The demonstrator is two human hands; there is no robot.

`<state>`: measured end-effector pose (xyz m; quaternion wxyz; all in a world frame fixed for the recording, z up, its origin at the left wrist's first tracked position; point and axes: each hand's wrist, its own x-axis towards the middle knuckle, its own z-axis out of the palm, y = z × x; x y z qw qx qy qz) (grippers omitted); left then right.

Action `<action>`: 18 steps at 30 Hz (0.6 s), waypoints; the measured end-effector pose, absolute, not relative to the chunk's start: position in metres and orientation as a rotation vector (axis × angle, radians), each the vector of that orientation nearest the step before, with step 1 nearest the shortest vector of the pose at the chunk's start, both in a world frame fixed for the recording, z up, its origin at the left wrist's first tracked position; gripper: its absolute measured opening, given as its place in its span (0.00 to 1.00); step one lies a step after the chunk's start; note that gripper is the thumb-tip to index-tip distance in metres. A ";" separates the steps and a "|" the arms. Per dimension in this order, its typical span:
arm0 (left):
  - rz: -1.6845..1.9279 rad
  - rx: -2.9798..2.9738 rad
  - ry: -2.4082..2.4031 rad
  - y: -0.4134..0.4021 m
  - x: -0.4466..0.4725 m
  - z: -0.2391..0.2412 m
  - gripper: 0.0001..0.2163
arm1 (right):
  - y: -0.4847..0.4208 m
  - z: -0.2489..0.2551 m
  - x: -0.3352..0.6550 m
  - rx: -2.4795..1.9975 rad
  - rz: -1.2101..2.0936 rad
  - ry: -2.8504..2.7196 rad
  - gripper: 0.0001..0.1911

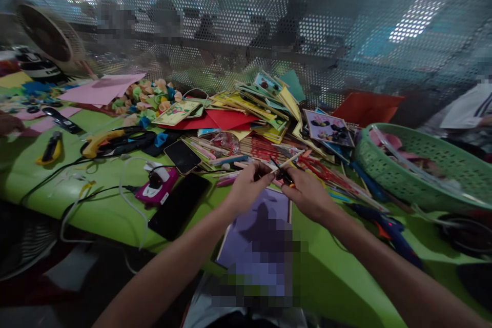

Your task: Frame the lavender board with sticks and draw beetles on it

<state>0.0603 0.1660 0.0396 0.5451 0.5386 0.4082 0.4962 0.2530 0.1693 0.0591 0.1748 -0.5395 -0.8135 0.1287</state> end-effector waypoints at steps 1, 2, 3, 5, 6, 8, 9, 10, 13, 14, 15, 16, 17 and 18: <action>1.195 1.280 0.973 0.166 0.061 0.039 0.06 | 0.171 0.057 0.254 -1.536 0.358 -2.305 0.11; 1.207 1.287 0.974 0.166 0.061 0.038 0.07 | 0.172 0.056 0.255 -1.543 0.358 -2.306 0.11; 1.211 1.295 0.972 0.165 0.061 0.037 0.07 | 0.173 0.055 0.256 -1.548 0.360 -2.308 0.11; 1.214 1.302 0.971 0.165 0.062 0.035 0.07 | 0.174 0.054 0.257 -1.549 0.352 -2.310 0.11; 1.219 1.303 0.971 0.165 0.062 0.034 0.07 | 0.174 0.055 0.256 -1.548 0.354 -2.307 0.11; 1.235 1.315 0.980 0.165 0.063 0.033 0.07 | 0.173 0.057 0.255 -1.537 0.392 -2.292 0.11; 1.234 1.330 0.986 0.165 0.063 0.032 0.07 | 0.173 0.059 0.254 -1.528 0.433 -2.277 0.12; 1.225 1.352 0.992 0.166 0.062 0.032 0.07 | 0.172 0.062 0.253 -1.518 0.486 -2.259 0.12; 1.178 1.423 0.998 0.165 0.061 0.033 0.06 | 0.170 0.067 0.252 -1.507 0.618 -2.217 0.13; 1.168 1.438 0.998 0.165 0.060 0.034 0.07 | 0.170 0.068 0.252 -1.514 0.631 -2.217 0.12; 1.162 1.449 0.998 0.165 0.060 0.035 0.07 | 0.170 0.069 0.252 -1.523 0.631 -2.223 0.12; 1.158 1.455 0.998 0.165 0.060 0.036 0.07 | 0.170 0.069 0.253 -1.531 0.620 -2.234 0.12; 1.154 1.460 0.995 0.165 0.059 0.036 0.08 | 0.171 0.068 0.253 -1.538 0.598 -2.247 0.12; 1.153 1.465 0.990 0.165 0.059 0.037 0.08 | 0.171 0.067 0.254 -1.541 0.562 -2.265 0.12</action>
